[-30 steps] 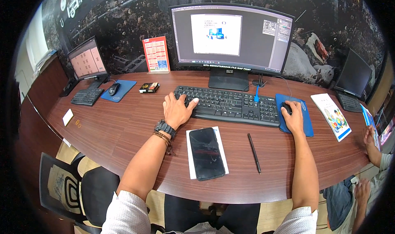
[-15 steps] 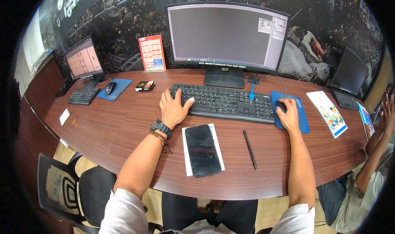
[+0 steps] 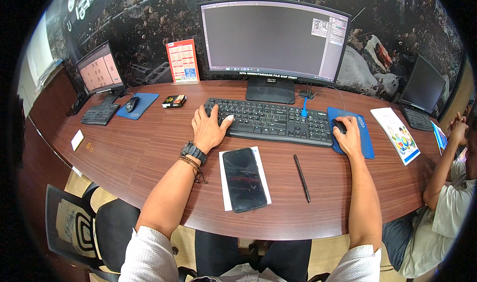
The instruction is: Using graphic design software on a computer to edit a layout at a print shop workstation.
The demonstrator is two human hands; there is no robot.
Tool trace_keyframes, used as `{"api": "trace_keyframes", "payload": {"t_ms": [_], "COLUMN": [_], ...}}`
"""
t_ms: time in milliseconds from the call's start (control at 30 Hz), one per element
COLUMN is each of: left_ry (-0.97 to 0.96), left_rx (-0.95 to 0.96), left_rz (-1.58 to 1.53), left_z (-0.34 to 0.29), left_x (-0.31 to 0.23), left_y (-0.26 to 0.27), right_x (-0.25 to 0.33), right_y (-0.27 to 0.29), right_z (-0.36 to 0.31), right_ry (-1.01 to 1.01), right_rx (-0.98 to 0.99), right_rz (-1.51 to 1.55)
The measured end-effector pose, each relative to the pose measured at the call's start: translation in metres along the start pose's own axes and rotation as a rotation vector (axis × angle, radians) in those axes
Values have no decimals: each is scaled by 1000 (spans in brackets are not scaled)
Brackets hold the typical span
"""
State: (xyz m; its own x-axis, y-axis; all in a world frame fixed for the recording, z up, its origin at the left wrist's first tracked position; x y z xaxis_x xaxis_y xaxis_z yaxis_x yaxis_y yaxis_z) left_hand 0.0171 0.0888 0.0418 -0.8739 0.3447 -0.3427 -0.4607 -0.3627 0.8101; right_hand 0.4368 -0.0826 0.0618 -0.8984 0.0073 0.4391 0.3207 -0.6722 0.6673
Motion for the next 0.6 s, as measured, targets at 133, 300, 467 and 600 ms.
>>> {"api": "trace_keyframes", "payload": {"t_ms": [133, 300, 467, 600], "left_ry": [-10, -26, -22, -22], "left_rx": [-24, -52, -46, -39], "left_rz": [12, 36, 34, 33], "left_z": [0, -1, -1, -4], "left_x": [2, 0, 0, 1], "left_y": [2, 1, 0, -2], "right_x": [2, 2, 3, -3], "right_y": [-2, 0, 0, -2], "right_z": [1, -1, -1, -2], "right_ry": [-22, -6, 5, -13], "right_rx": [15, 4, -8, 1], "right_rz": [7, 7, 21, 14]}}
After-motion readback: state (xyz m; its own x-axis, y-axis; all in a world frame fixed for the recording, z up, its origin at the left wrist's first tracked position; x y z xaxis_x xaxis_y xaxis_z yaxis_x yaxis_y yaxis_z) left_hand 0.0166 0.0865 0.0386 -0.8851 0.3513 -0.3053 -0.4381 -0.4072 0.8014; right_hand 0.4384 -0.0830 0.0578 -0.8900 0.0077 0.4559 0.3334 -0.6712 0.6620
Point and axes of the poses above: each hand's wrist, its own z-axis towards the middle knuckle, its own y-axis out of the back of the hand, x = y × z, the point moved 10 cm from there along z, towards the middle knuckle, and after that the axes turned 2 degrees about y, right-handed, at the moved point
